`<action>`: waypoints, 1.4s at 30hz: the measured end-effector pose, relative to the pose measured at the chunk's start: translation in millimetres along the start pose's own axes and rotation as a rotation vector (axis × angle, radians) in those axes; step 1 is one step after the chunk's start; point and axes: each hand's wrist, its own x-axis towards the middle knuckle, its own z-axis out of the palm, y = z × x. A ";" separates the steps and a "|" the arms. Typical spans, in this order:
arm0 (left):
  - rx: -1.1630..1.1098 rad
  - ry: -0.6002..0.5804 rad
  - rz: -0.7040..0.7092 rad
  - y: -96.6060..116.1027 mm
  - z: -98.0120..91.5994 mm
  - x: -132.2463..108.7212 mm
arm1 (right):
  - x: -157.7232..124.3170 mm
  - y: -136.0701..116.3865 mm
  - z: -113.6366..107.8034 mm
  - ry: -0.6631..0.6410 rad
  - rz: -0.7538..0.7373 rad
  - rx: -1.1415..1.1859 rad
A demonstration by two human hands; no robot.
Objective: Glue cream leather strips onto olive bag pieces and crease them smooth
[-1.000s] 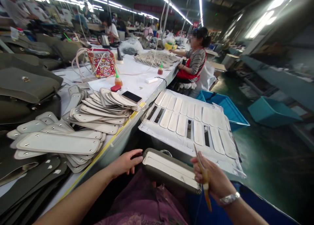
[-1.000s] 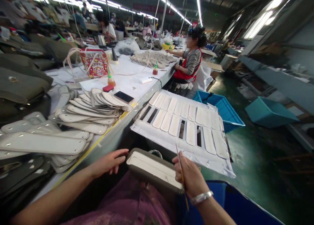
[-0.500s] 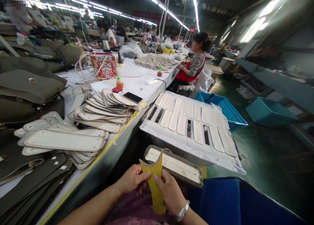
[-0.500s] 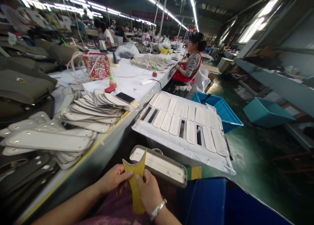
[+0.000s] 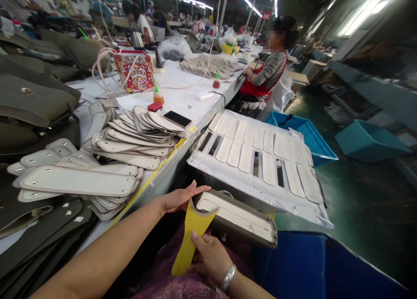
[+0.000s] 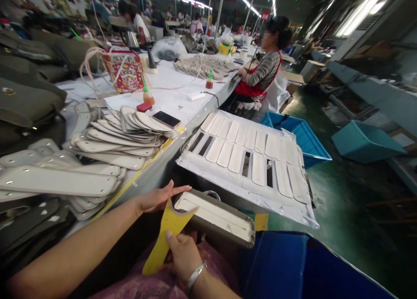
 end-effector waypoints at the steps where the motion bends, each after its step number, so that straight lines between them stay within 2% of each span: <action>1: -0.057 -0.074 -0.028 -0.7 -2.7 3.8 | 1.0 -2.4 0.7 -0.017 0.005 0.006; 3: -0.165 -0.201 -0.067 -4.4 -8.5 10.0 | 3.9 -7.0 0.8 -0.058 0.021 0.035; 4: -0.203 -0.212 -0.040 -7.2 -10.6 12.6 | 5.7 -9.1 0.5 -0.076 0.030 0.055; 8: -0.260 -0.170 0.087 -17.3 -7.9 21.4 | 14.9 -14.0 -1.7 -0.133 0.045 0.133; 13: -0.220 -0.057 0.130 -16.5 7.6 28.8 | 24.8 -12.9 -8.7 -0.205 0.019 0.166; 18: -0.006 0.094 0.147 -11.6 16.5 31.3 | 27.0 -10.4 -19.3 -0.269 -0.015 0.157; 25: 0.348 0.265 0.122 -2.3 30.7 36.6 | 37.7 -2.4 -29.2 -0.341 -0.258 0.220; 30: 0.438 0.400 0.069 -8.9 38.0 41.8 | 44.2 3.4 -33.7 -0.287 -0.233 0.235; 33: 0.682 0.477 0.088 -7.7 38.3 41.4 | 42.0 -2.8 -35.9 -0.261 -0.199 0.176; 36: 1.110 0.435 0.131 3.0 38.7 40.6 | 33.1 -15.1 -36.1 -0.247 -0.146 0.123; 38: 1.357 0.316 0.226 10.0 40.8 41.6 | 25.1 -21.5 -35.1 -0.222 -0.093 0.098; 40: 1.494 0.166 0.318 12.8 44.2 43.2 | 18.6 -23.1 -34.2 -0.200 -0.051 0.081; 42: 1.574 0.098 0.348 10.8 48.3 44.7 | 15.9 -19.9 -34.4 -0.190 -0.039 0.090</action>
